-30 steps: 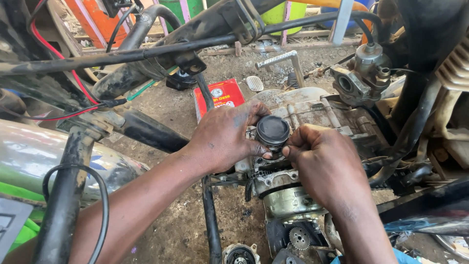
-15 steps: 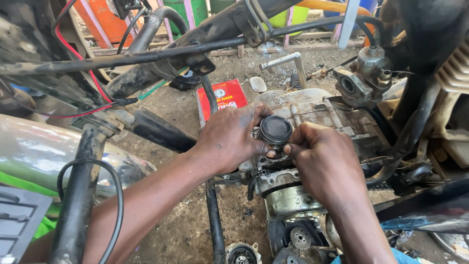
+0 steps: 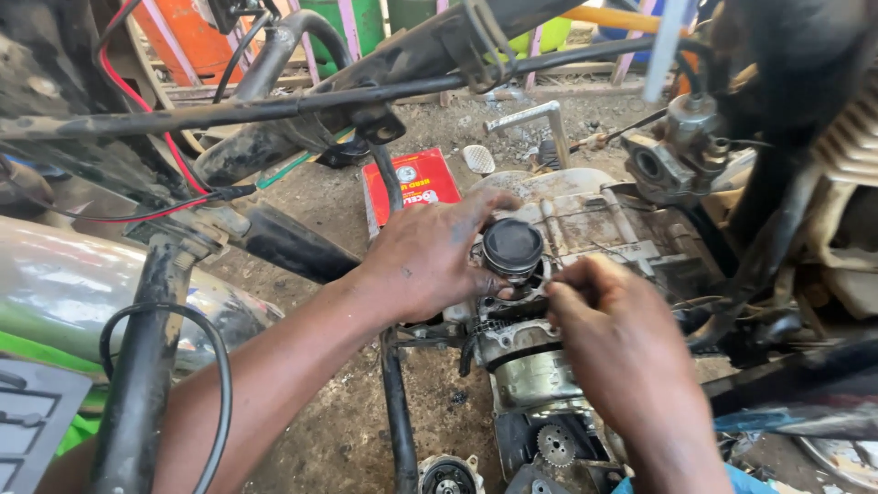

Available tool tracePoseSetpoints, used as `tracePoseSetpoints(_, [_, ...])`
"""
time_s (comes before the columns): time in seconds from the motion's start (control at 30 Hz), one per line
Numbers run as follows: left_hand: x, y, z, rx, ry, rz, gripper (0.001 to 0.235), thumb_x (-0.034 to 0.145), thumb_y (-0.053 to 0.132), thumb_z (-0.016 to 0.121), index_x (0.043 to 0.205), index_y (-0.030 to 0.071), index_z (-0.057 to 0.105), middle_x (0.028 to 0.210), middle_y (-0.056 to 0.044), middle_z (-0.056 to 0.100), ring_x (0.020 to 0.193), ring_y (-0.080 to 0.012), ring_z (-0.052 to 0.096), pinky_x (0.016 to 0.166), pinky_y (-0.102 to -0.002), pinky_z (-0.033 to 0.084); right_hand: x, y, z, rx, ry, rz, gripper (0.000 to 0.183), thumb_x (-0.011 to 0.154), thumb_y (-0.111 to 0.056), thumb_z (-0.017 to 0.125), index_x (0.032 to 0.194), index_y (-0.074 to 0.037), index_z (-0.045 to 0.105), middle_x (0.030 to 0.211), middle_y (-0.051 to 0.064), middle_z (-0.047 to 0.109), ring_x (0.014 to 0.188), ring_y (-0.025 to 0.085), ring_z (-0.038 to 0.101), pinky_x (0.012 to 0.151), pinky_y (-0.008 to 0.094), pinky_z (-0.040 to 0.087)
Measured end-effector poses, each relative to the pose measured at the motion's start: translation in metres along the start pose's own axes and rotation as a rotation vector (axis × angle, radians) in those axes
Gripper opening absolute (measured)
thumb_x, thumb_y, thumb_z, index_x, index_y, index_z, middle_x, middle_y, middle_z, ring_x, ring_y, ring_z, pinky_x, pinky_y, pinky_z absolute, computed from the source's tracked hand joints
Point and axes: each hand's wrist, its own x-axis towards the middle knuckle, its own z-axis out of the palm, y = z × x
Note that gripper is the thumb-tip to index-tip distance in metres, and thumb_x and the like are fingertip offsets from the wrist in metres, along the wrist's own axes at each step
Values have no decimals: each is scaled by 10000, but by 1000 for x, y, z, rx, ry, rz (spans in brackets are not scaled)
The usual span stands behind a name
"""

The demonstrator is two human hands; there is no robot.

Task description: Removing the cylinder block from a motorcycle engine and inspecting the piston assembly.

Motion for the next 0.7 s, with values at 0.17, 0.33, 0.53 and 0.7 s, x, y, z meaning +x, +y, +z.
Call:
tracePoseSetpoints(0.17, [5,-23,8,43,23,173,798,727,483,867,1416,306,504,1275,-29,725,1147,-353,662,816,-565,486,22,29,15,267,122,-162,181,1010,-150,625,884,-80,733,753,68,705,659,175,527,624,323,377])
tracePoseSetpoints(0.33, [5,-27,5,48,30,197,776,672,462,900,1344,283,555,1295,-12,685,1087,-361,666,773,-578,495,39,51,48,1221,22,-383,68,1020,-34,593,1033,16,638,887,194,667,741,237,597,696,298,445])
tracePoseSetpoints(0.53, [1,-11,-7,-192,-23,-8,712,646,392,895,1291,324,601,1281,28,750,1139,-234,705,915,-459,509,20,43,44,870,95,-296,113,1014,-43,632,1125,-26,640,661,182,609,457,239,499,453,315,385])
tracePoseSetpoints(0.7, [-2,-16,-7,-135,-52,-17,728,656,487,890,1291,294,589,1280,19,723,1151,-251,659,896,-482,480,2,27,40,596,128,-123,67,1000,-33,653,972,-29,593,700,190,682,484,237,475,488,330,370])
